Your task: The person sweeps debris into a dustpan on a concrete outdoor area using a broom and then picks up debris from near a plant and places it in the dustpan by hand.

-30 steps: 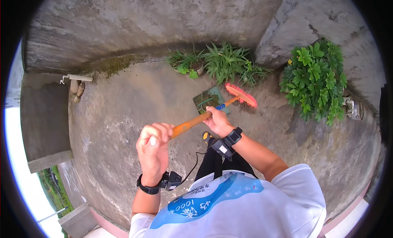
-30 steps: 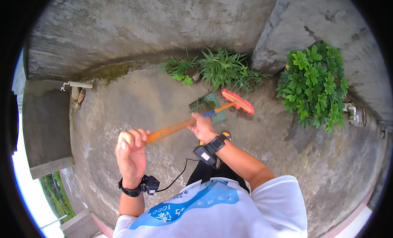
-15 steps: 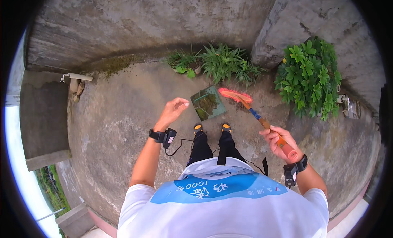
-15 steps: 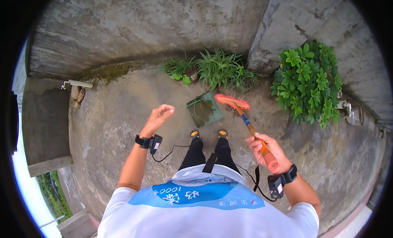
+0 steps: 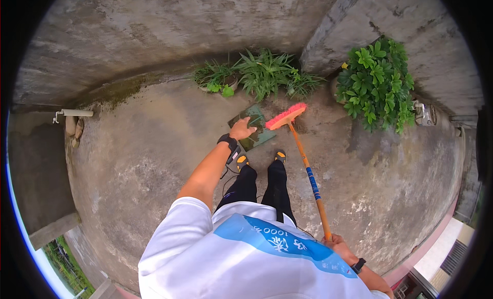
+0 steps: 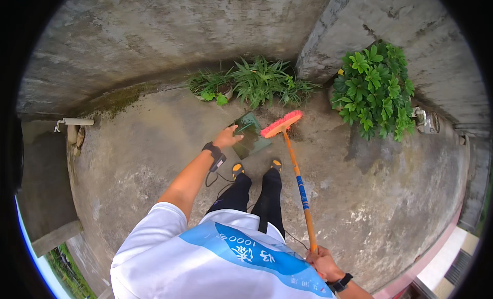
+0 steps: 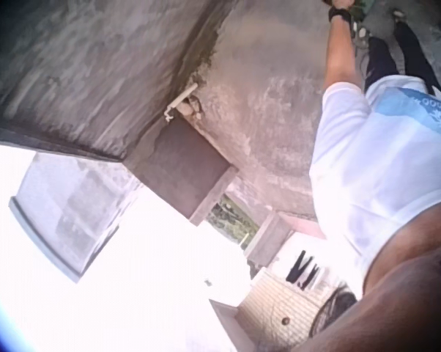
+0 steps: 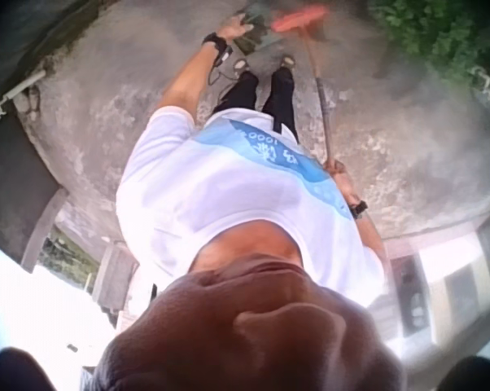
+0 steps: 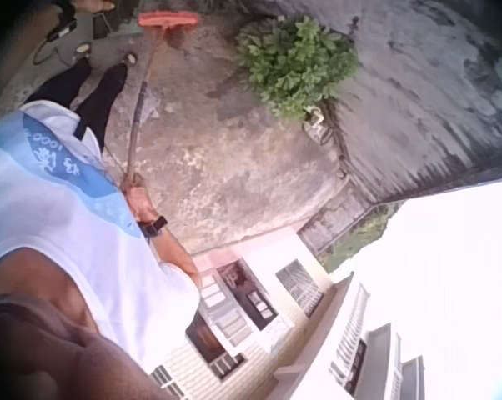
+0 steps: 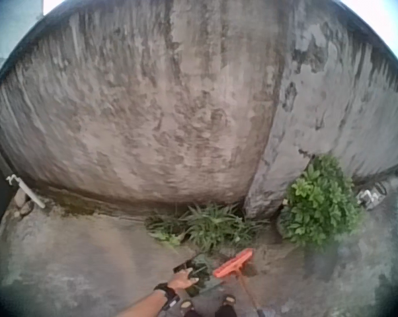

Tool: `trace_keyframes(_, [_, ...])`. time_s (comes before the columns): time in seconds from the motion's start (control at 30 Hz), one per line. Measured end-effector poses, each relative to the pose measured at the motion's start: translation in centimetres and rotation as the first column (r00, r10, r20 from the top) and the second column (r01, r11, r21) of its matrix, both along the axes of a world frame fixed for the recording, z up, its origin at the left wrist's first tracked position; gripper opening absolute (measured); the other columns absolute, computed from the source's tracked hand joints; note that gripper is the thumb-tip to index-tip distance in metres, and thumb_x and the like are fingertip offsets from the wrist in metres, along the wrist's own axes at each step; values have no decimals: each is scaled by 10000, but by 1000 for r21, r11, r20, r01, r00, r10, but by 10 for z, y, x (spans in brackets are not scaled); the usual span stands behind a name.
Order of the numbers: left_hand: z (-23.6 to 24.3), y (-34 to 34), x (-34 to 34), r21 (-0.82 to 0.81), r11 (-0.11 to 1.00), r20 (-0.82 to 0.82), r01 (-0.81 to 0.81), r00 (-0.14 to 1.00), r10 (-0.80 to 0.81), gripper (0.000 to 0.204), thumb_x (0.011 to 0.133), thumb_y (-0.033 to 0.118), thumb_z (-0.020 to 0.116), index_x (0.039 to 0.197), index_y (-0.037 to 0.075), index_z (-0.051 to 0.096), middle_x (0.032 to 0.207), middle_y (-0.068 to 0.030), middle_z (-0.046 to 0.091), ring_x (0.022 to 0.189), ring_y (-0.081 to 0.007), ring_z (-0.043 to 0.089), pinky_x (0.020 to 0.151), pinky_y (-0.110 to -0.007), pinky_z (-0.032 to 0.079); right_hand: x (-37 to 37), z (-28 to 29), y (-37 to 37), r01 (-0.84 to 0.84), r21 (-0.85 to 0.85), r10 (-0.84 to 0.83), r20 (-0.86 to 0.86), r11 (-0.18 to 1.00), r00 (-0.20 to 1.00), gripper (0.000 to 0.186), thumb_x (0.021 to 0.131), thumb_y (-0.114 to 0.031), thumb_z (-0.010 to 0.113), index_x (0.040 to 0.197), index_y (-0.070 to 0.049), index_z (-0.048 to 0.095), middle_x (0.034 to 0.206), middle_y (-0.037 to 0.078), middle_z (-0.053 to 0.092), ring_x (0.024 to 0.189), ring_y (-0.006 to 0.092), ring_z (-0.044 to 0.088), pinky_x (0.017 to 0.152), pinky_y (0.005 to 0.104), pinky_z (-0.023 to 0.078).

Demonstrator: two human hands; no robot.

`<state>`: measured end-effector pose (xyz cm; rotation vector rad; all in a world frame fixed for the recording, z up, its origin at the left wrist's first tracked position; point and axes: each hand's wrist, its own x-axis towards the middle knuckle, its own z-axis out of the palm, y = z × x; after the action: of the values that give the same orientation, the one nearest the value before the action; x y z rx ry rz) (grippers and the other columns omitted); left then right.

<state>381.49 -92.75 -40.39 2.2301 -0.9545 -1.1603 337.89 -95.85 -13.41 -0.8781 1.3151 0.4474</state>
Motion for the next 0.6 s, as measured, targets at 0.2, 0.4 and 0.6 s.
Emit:
trace_keyframes(0.2, [-43,-7,-12,106,989,51,105,992,-111,721,678,367,563,1214,-34,296,1138,-250,416,1062,-341,410,868,-357,345,-50,-7,81,-386,-440,332,-197,811,922,198,723,-162,549,789,7,471,604,126,520,550,222,522,509,323,407])
trace_keyframes(0.4, [-38,-16,-12,91,991,53,94,994,-99,691,711,319,562,1232,-25,265,1160,-221,412,1091,-320,385,891,-358,334,-43,-27,96,-457,-435,306,-373,776,876,257,695,-187,584,817,13,478,650,230,522,662,383,535,549,369,415])
trace_keyframes(0.6, [-30,-11,-12,24,999,97,26,995,-28,664,690,319,572,1197,-34,328,1124,-233,439,1060,-319,417,881,-350,340,-39,-63,84,-413,-512,319,-265,753,910,271,692,-183,594,842,8,474,667,237,528,682,397,532,562,389,416])
